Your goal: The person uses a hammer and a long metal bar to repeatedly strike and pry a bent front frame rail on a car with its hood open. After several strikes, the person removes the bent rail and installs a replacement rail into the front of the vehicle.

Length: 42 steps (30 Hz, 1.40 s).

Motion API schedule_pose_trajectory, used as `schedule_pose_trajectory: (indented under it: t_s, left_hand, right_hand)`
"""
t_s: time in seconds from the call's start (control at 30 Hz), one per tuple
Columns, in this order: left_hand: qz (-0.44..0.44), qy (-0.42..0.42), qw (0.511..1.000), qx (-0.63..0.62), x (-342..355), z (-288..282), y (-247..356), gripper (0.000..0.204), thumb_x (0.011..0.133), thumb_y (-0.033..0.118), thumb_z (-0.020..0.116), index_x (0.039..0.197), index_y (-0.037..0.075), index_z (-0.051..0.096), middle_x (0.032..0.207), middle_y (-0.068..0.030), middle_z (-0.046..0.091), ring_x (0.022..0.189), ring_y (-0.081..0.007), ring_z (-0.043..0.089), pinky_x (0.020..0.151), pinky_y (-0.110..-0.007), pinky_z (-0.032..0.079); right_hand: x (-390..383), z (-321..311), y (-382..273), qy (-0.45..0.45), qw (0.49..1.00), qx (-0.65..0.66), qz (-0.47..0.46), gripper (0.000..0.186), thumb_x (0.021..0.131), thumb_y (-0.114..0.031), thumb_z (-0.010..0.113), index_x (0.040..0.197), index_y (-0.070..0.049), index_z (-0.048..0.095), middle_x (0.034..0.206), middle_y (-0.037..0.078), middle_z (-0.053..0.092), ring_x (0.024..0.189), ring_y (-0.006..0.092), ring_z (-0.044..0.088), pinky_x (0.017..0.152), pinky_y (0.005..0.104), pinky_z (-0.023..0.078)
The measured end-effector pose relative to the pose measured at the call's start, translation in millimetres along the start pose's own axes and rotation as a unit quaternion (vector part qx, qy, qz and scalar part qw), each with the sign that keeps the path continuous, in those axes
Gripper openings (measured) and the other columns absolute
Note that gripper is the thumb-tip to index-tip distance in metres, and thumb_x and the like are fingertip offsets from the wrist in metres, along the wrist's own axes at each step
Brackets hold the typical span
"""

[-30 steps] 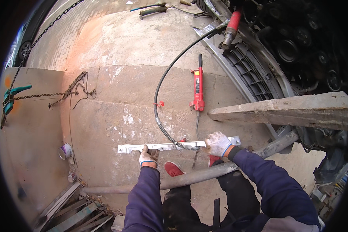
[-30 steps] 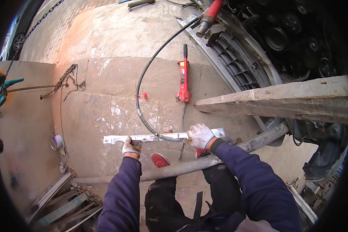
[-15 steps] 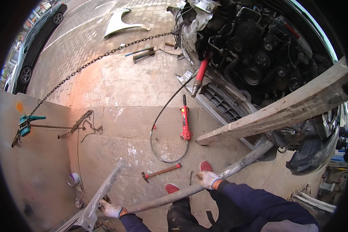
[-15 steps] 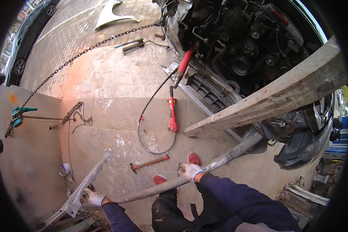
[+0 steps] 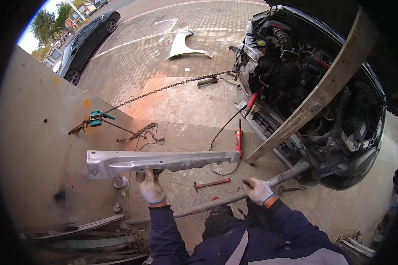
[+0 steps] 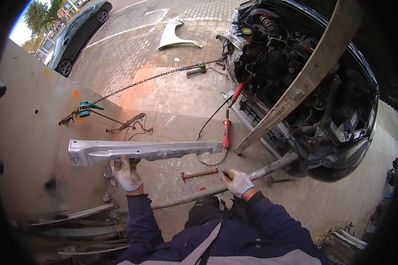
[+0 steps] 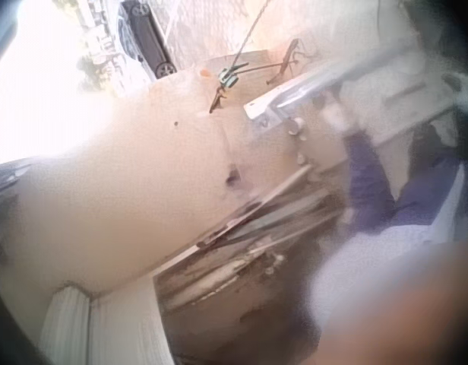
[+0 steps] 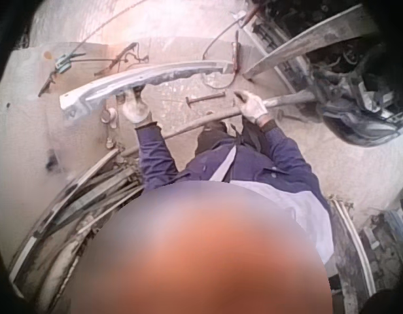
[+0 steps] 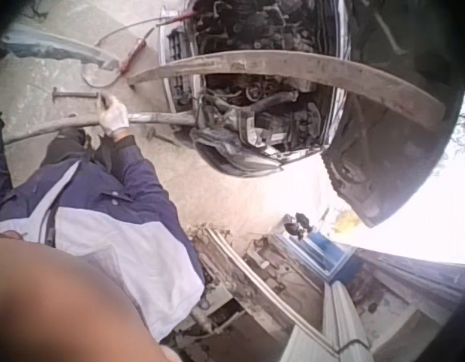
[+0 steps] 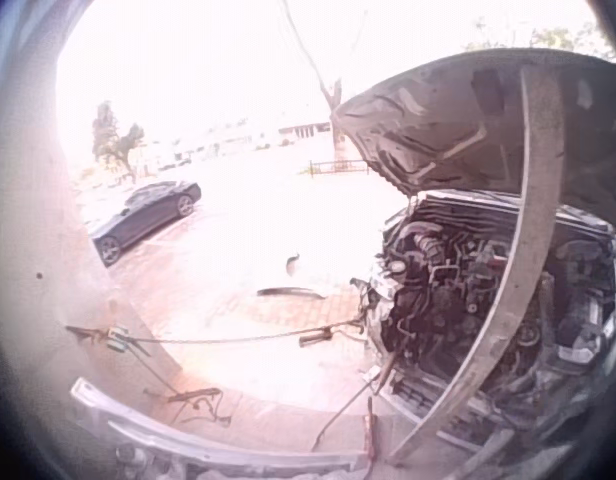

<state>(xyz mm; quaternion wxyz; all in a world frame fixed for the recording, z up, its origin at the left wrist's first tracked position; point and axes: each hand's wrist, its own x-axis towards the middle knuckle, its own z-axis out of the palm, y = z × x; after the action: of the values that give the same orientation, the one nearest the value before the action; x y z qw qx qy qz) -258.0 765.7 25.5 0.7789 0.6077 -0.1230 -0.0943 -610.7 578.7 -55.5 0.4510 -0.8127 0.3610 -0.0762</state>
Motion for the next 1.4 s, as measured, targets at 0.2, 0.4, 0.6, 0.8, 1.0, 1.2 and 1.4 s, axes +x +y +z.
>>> schedule_pose_trajectory:
  t_s: [0.2,0.4,0.6,0.8,1.0,1.2,1.4]
  left_hand:
    - [-0.073,-0.071,0.985,-0.138,-22.0,70.6,33.4,0.046,0.103,0.043,0.077,0.119,0.003,0.062,0.1,-0.0077,0.071,0.085,-0.0166,0.071,0.078,-0.032,0.057]
    - [-0.114,-0.175,0.952,-0.225,-39.5,101.2,43.9,0.042,0.105,0.036,0.075,0.124,0.0,0.061,0.105,-0.006,0.07,0.094,-0.0184,0.069,0.082,-0.034,0.056]
    - [-0.132,-0.246,0.937,-0.211,-52.7,117.3,44.8,0.038,0.106,0.03,0.072,0.13,0.001,0.062,0.114,-0.0095,0.073,0.1,-0.0217,0.073,0.087,-0.037,0.06]
    - [-0.154,-0.275,0.927,-0.203,-60.7,131.2,48.0,0.038,0.107,0.031,0.07,0.128,0.002,0.061,0.113,-0.0097,0.073,0.097,-0.0226,0.074,0.083,-0.038,0.062]
    - [-0.205,-0.317,0.896,-0.235,-61.3,145.3,42.5,0.044,0.107,0.029,0.071,0.137,-0.001,0.061,0.122,-0.0114,0.073,0.109,-0.0246,0.073,0.094,-0.041,0.06]
    - [-0.181,-0.435,0.881,-0.046,-68.3,167.9,24.6,0.057,0.112,0.045,0.058,0.139,-0.005,0.055,0.127,-0.0217,0.072,0.118,-0.0346,0.074,0.106,-0.047,0.057]
    - [-0.235,-0.365,0.9,-0.027,-64.9,139.4,-46.2,0.068,0.111,0.052,0.057,0.137,-0.011,0.054,0.118,-0.0305,0.072,0.109,-0.0395,0.077,0.097,-0.045,0.062]
  right_hand:
    - [-62.7,-102.1,-82.1,0.307,0.908,0.283,-0.041,0.021,0.099,0.002,0.065,0.118,0.007,0.073,0.102,0.01,0.074,0.092,0.0144,0.072,0.083,0.0293,0.058]
    - [-78.7,-137.1,-105.7,0.304,0.951,0.024,-0.051,0.036,0.091,-0.006,0.074,0.126,0.004,0.071,0.113,0.018,0.073,0.103,0.0289,0.074,0.095,0.0372,0.058]
    - [-74.4,-104.7,-109.2,0.136,0.99,-0.043,-0.003,0.074,0.086,-0.031,0.085,0.147,0.001,0.059,0.136,0.025,0.068,0.13,0.0416,0.063,0.112,0.0475,0.049]
    - [-65.3,-85.8,-114.6,0.063,0.993,-0.067,-0.072,0.107,0.075,-0.036,0.092,0.16,0.004,0.041,0.144,0.031,0.061,0.135,0.0454,0.058,0.116,0.047,0.046]
    - [-53.6,-79.3,-106.9,0.081,0.996,-0.027,-0.04,0.11,0.07,-0.037,0.093,0.159,0.003,0.042,0.136,0.031,0.062,0.129,0.0465,0.06,0.111,0.0486,0.049]
    - [-90.3,-120.0,-69.3,0.123,0.988,-0.096,0.024,0.105,0.072,-0.043,0.091,0.156,0.001,0.047,0.135,0.029,0.063,0.128,0.0448,0.061,0.111,0.0485,0.05]
    - [-195.4,-183.4,-18.6,0.265,0.935,-0.153,0.18,0.104,0.07,-0.042,0.092,0.155,0.0,0.048,0.135,0.028,0.063,0.126,0.0448,0.062,0.109,0.0493,0.05]
